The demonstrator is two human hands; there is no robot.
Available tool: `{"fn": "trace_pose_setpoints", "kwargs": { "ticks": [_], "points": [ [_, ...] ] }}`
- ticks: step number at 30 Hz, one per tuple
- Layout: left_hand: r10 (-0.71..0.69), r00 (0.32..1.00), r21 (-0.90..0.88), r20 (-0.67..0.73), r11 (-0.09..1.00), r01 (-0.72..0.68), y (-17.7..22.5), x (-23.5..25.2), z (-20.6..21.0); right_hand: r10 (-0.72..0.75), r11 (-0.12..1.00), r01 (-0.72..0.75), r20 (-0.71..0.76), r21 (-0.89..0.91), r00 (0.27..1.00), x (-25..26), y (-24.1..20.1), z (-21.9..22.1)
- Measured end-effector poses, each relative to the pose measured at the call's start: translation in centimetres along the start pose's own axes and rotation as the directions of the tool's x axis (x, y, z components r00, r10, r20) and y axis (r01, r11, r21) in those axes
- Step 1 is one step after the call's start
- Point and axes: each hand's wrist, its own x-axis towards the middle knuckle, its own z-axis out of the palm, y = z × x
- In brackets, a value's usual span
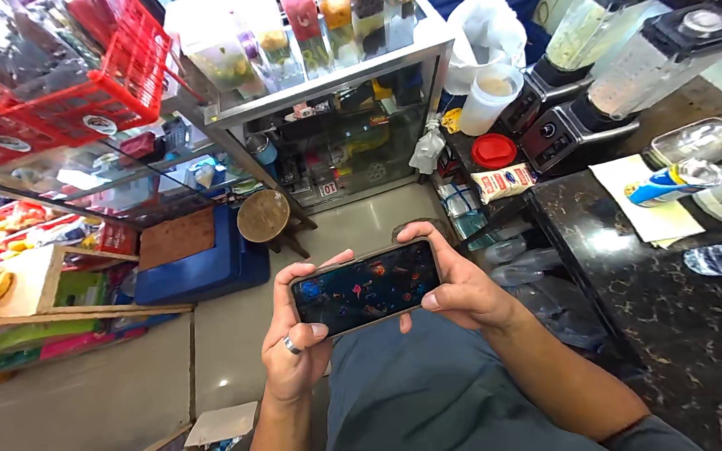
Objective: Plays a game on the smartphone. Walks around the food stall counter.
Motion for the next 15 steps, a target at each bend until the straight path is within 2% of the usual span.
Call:
{"fn": "trace_pose_setpoints", "kwargs": {
  "ticks": [15],
  "points": [
    [0.018, 0.998, 0.010, -0.055, 1.000, -0.018, 0.21, -0.28, -0.47, -0.005, 1.000, 0.005, 0.004, -0.007, 1.000, 0.81, 0.40, 0.20]
  ]
}}
